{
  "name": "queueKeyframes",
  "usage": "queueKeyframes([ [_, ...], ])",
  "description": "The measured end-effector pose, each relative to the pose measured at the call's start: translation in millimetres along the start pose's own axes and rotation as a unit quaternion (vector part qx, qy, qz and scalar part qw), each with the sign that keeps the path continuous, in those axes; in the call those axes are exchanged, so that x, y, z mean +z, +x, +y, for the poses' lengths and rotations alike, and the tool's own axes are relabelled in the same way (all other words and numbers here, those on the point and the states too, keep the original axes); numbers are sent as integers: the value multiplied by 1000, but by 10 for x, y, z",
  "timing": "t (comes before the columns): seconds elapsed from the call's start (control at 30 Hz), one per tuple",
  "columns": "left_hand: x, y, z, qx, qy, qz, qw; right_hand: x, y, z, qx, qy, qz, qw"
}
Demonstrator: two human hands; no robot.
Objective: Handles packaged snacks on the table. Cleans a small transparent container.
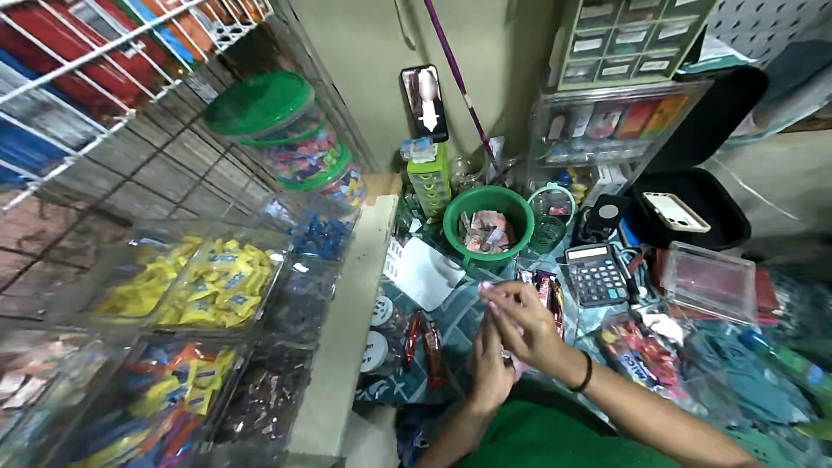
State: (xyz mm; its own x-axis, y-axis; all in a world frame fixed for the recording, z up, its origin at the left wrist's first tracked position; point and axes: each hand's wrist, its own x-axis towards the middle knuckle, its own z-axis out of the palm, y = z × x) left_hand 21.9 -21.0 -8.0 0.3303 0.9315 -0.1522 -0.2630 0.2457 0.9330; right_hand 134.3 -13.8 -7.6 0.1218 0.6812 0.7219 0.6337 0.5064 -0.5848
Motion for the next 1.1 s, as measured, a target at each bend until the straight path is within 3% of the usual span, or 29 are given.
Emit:
queueKeyframes([
  [0.07, -54, 58, -66, 52, 6, -79, 996, -97, 165, 55, 51, -10, 22, 998],
  [0.13, -57, 105, -83, 93, 20, -97, 991, -132, 254, 74, 98, -17, 38, 994],
  [0.23, -48, 116, 24, 114, 70, -42, 990, 27, 71, -15, 56, -3, 56, 997],
  [0.3, -94, 117, 121, 115, 81, 1, 990, 145, -198, -132, 1, 29, 19, 999],
  [0.37, -158, 319, 190, 63, -100, -23, 993, 172, -416, -154, -44, 69, -54, 995],
  [0.47, -321, 541, 277, 42, -332, -51, 941, -27, -507, 26, -48, 99, -147, 983],
  [0.53, -509, 639, 252, 25, -419, -83, 904, -252, -448, 130, -11, 81, -140, 987],
  [0.63, -701, 721, 165, -11, -349, -167, 922, -561, -194, 100, 40, 57, -47, 996],
  [0.73, -502, 600, 174, -25, -214, -121, 969, -632, 40, -86, 35, 51, 0, 998],
  [0.83, -304, 492, 174, 1, -134, -147, 980, -378, 52, -235, 5, 18, -8, 1000],
  [0.93, -137, 313, 187, -19, -158, -133, 978, -52, -26, -161, -7, -30, -45, 999],
  [1.0, -103, 237, 157, -16, -117, -92, 989, 16, 64, -67, 10, -55, -36, 998],
  [1.1, -126, 198, 149, 21, -87, -106, 990, 7, 239, -17, 45, -73, -37, 996],
])
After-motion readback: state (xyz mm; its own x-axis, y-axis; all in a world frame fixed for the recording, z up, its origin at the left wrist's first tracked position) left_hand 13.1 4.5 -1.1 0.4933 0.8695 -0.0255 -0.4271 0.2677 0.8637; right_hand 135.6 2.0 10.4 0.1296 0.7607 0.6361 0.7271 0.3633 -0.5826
